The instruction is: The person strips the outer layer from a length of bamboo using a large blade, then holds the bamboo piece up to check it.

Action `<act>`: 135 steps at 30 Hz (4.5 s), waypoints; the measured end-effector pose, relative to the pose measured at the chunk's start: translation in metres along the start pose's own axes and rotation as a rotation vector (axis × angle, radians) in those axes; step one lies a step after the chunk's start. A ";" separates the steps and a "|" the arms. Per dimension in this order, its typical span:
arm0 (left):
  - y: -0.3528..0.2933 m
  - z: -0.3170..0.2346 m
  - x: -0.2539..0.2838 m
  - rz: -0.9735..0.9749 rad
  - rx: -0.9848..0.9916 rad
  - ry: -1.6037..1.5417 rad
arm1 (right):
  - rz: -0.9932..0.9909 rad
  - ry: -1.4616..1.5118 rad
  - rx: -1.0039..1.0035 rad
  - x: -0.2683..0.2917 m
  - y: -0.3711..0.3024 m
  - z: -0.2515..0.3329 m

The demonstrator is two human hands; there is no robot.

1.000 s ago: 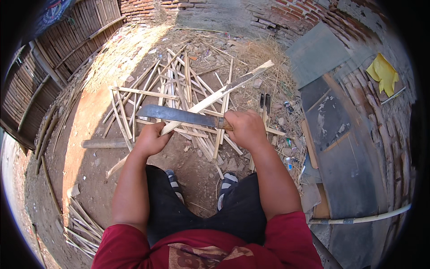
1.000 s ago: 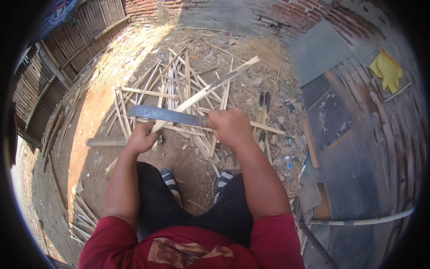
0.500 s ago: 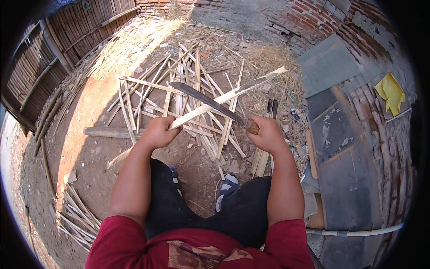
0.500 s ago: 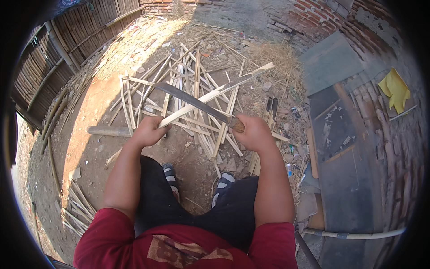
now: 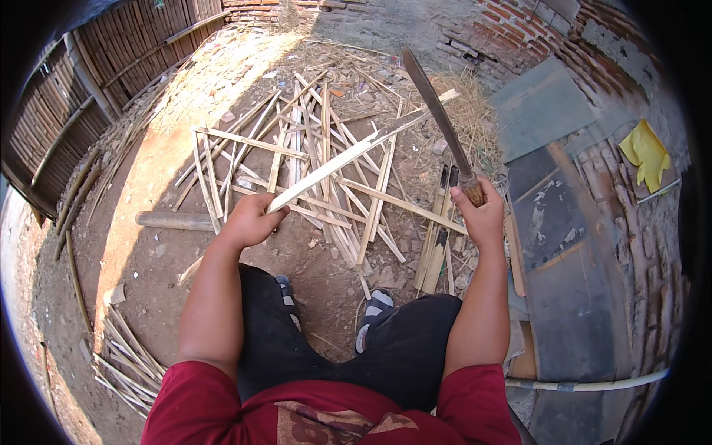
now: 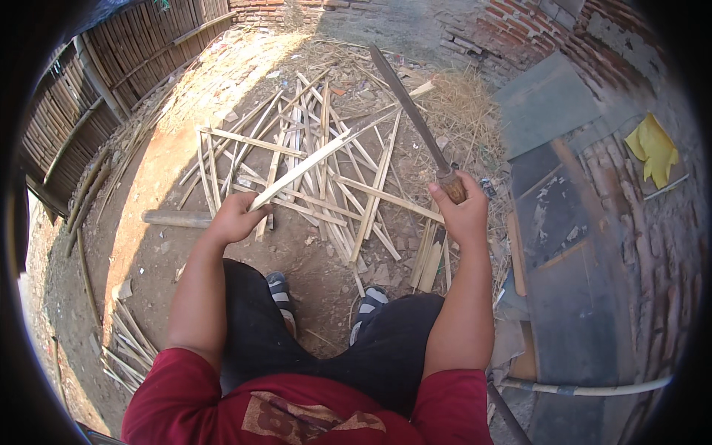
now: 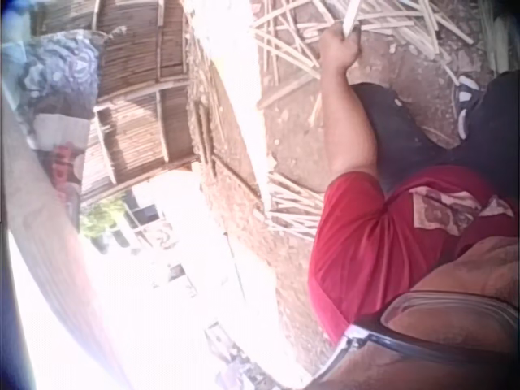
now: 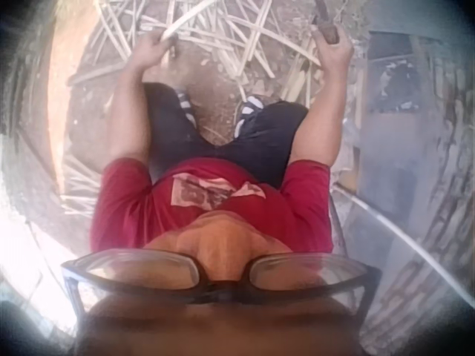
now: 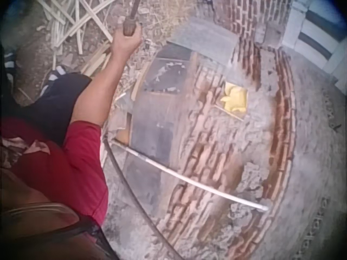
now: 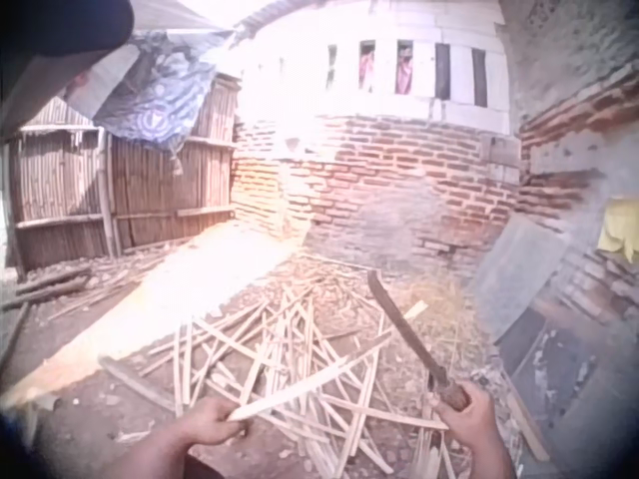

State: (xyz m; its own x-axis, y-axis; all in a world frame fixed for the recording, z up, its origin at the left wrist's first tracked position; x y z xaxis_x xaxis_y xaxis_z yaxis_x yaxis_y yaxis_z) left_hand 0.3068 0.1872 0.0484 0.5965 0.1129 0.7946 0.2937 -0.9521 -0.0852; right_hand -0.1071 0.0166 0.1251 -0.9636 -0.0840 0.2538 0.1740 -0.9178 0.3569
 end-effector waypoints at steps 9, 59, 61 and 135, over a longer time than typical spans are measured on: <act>0.001 -0.001 -0.001 -0.038 -0.059 0.027 | 0.275 0.356 -0.331 -0.047 -0.014 -0.021; -0.005 -0.013 0.001 -0.095 -0.085 0.064 | 0.235 0.128 -0.370 -0.038 -0.009 -0.033; -0.004 -0.015 0.001 -0.094 -0.078 0.079 | 0.319 0.047 -0.291 -0.056 -0.013 -0.025; 0.014 -0.062 -0.018 -0.198 -0.136 0.164 | 0.360 -0.590 0.418 -0.199 -0.058 0.056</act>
State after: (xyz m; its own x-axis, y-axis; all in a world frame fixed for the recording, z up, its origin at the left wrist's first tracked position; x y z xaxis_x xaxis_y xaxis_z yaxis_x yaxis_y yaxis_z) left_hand 0.2535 0.1544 0.0704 0.4060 0.2632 0.8752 0.2827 -0.9468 0.1536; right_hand 0.0858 0.1085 0.1046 -0.5885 -0.0208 0.8082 0.6271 -0.6428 0.4400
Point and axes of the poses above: each hand's wrist, its own y-axis towards the middle knuckle, its own x-axis out of the back of the hand, z = x × y, the point moved 10 cm from there along y, towards the middle knuckle, and after that the axes turned 10 degrees about y, right-handed, at the moved point
